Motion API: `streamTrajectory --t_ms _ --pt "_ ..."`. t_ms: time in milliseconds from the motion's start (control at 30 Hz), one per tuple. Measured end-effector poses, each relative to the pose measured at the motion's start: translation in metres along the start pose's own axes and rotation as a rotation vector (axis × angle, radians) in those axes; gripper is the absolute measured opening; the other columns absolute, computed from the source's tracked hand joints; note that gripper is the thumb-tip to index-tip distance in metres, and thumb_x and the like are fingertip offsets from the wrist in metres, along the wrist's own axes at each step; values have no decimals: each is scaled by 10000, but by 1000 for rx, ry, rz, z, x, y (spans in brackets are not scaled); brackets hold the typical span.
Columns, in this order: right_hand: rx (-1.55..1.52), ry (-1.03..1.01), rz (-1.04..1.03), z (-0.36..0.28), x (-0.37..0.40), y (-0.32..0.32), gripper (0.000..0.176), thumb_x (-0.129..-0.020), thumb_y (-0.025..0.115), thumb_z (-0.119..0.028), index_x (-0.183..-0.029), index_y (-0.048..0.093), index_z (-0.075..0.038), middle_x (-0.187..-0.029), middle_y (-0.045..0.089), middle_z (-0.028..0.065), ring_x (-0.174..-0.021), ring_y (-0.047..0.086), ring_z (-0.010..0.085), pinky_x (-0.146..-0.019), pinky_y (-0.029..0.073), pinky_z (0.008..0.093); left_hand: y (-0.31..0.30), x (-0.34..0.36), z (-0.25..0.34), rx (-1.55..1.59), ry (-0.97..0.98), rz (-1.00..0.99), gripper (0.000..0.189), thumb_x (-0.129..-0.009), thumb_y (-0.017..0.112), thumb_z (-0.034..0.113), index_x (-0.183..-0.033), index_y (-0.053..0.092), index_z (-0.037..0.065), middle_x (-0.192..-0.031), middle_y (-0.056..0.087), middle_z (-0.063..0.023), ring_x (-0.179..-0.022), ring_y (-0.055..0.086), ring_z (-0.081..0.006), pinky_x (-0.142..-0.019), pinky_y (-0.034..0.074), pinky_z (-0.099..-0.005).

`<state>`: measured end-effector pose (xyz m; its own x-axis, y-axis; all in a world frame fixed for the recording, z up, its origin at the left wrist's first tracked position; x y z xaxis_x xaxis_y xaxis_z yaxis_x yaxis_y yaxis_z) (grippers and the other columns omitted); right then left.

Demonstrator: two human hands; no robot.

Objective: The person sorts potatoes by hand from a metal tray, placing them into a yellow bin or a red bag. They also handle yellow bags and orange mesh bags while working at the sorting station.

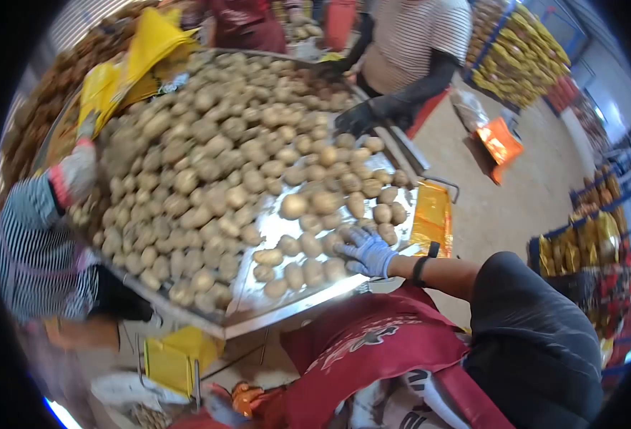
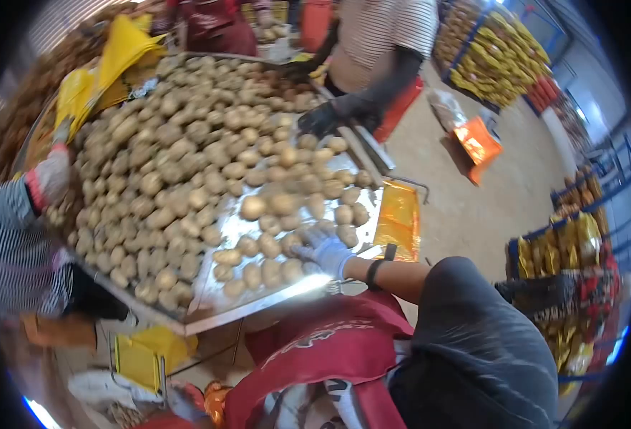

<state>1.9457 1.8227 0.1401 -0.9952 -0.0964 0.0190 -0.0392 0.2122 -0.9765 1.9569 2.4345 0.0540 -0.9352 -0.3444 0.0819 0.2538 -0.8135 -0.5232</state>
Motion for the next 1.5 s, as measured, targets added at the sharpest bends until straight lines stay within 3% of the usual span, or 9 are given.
streamTrajectory --t_ms 67,200,467,633,733,867,1167,1300,1500 --pt "-3 99 30 32 13 7 525 -814 568 -392 -1296 459 -215 -1292 402 205 -1220 377 392 -1005 234 585 91 30 60 206 -228 -261 286 -862 561 132 -1102 601 -18 -1038 610 -122 -951 558 -209 -836 444 -341" --pt "72 193 179 81 3 -36 540 -807 559 -425 -1280 463 -183 -1283 404 207 -1203 386 387 -986 241 587 193 71 248 -110 614 -508 265 -805 618 79 -1057 593 2 -1042 586 -177 -982 564 -322 -849 457 -394" --pt "20 -46 136 139 -53 -22 470 -809 554 -410 -1214 536 -171 -1320 408 175 -1237 380 369 -1017 250 555 383 79 343 -492 825 -308 705 -716 741 270 -1312 420 77 -1391 313 -234 -1275 310 -421 -1046 288 -471" --pt "132 92 -97 195 -3 -55 371 -802 570 -392 -1114 617 -196 -1259 458 140 -1200 395 362 -1020 243 552 417 89 334 -476 714 -338 717 -726 721 363 -1326 413 118 -1404 315 -192 -1284 305 -400 -1045 265 -523" --pt "-384 97 -24 169 -66 -72 408 -838 547 -416 -1139 570 -142 -1056 575 190 -919 588 365 -812 467 434 438 109 320 -833 811 -451 700 -704 690 428 -1274 474 85 -1370 349 -183 -1290 282 -408 -1048 216 -570" --pt "-434 233 -255 133 -131 -50 534 -791 574 -407 -1240 472 -137 -1085 570 206 -1004 564 384 -847 463 460 426 136 349 -739 896 -494 591 -711 685 382 -1174 537 47 -1316 423 -159 -1256 350 -357 -1038 263 -534" --pt "-487 343 -356 134 -138 -40 584 -696 625 -352 -1177 466 -62 -1118 584 221 -1035 572 364 -860 461 439 385 95 321 -433 410 -307 428 -757 645 264 -1123 568 56 -1197 539 -157 -1099 513 -344 -948 394 -427" --pt "-240 207 -452 108 -145 -44 584 -711 655 -343 -1199 475 -76 -1107 604 178 -1006 597 350 -860 469 449 418 85 370 -955 624 -561 390 -750 652 272 -1085 592 82 -1147 562 -126 -1059 534 -302 -954 366 -420" --pt "12 109 -288 108 -153 -69 384 -697 631 -247 -1050 605 -96 -1025 619 181 -909 620 344 -751 494 438 399 94 328 -344 936 -632 347 -746 657 294 -1028 617 96 -1073 572 -110 -1039 526 -289 -898 370 -439"
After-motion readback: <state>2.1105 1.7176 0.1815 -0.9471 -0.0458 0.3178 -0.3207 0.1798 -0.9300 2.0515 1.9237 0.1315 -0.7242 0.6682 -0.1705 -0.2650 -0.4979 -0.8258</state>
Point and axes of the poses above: each hand's wrist, its own x-axis away from the middle knuckle, its own y-axis out of the palm, z = x × y, the point moved 2 cm from there along -x, towards the middle knuckle
